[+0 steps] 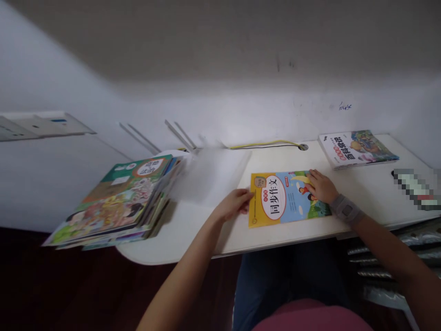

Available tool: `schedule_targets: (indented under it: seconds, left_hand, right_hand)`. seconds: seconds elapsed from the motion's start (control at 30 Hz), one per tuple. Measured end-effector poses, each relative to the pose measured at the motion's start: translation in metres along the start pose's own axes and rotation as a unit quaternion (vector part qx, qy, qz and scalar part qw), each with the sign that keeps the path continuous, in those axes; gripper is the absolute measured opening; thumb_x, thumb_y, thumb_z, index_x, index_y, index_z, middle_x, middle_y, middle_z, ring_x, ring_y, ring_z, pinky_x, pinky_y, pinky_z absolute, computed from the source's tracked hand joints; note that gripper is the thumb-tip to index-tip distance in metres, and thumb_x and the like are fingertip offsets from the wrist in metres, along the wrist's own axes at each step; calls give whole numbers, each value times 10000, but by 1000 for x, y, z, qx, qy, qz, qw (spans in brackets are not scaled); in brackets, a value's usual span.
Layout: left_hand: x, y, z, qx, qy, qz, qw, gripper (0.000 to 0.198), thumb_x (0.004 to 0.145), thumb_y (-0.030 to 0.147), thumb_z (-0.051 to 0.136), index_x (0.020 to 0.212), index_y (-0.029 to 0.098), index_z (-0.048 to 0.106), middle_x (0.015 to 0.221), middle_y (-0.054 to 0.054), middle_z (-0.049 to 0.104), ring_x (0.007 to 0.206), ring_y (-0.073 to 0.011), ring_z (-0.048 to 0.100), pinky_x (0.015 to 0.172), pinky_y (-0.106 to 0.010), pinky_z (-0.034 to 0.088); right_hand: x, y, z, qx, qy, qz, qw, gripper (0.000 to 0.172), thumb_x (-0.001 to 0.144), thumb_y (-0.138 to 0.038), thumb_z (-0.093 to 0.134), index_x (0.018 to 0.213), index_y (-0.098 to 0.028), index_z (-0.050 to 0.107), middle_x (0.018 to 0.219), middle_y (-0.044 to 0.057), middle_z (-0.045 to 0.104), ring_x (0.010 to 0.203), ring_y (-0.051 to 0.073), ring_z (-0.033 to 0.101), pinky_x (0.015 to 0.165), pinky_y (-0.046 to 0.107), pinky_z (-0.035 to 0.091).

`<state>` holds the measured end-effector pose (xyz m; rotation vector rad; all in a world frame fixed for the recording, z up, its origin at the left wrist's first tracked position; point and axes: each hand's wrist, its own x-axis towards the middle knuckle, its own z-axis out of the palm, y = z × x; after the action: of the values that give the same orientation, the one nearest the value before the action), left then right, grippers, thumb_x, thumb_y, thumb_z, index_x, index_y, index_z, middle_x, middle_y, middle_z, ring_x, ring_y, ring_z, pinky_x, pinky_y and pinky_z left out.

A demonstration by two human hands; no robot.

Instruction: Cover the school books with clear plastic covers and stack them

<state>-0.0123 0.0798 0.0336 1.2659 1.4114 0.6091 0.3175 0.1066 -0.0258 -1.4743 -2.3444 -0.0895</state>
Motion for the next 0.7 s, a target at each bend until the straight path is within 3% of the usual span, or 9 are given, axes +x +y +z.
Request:
schedule_targets:
  seconds: [0.1,0.2,0.33,0.4,0.5,0.7]
  left_hand:
    - [-16,-6,5,-64,12,20,998,259,662,407,640,681,197,490,522,33,526,402,-76,451,388,-196,353]
    - [-24,4,-4,-143,60,56,986,217,640,337,657,703,200,501,541,44,546,393,-64,447,385,-180,334]
    - [-17,40,-22,-216,86,105,967,139,661,282,629,692,200,520,643,6,622,599,-149,616,531,-251,479]
    - [0,62,-14,-249,77,123,958,102,685,253,602,698,193,520,691,-10,640,683,-176,643,590,-288,508]
    - [44,99,35,-285,54,128,948,56,733,203,548,774,170,531,735,-14,640,684,-150,637,620,-284,514]
    - [138,164,180,-246,-15,78,966,238,879,268,508,1058,119,556,980,-69,619,833,-153,611,725,-327,518]
  right_hand:
    - [2,7,2,91,27,18,995,428,885,-384,433,1212,-142,565,1313,145,523,1243,252,438,1032,414,357]
    - [4,19,1,126,63,71,988,430,932,-340,297,1229,-152,545,1283,128,549,1186,212,496,981,370,406]
    - [5,27,-1,118,78,120,983,463,944,-241,180,1178,-134,564,1086,124,647,1012,216,589,855,362,470]
    - [5,21,0,113,67,110,985,376,921,-228,284,1080,-148,616,1020,111,659,974,218,593,852,348,464]
    - [5,8,1,102,46,69,991,250,852,-199,450,1011,-176,643,1071,104,631,1025,214,554,927,341,418]
    - [6,-1,-2,74,33,36,996,231,834,-155,488,1019,-174,625,1113,100,600,1050,197,518,946,332,385]
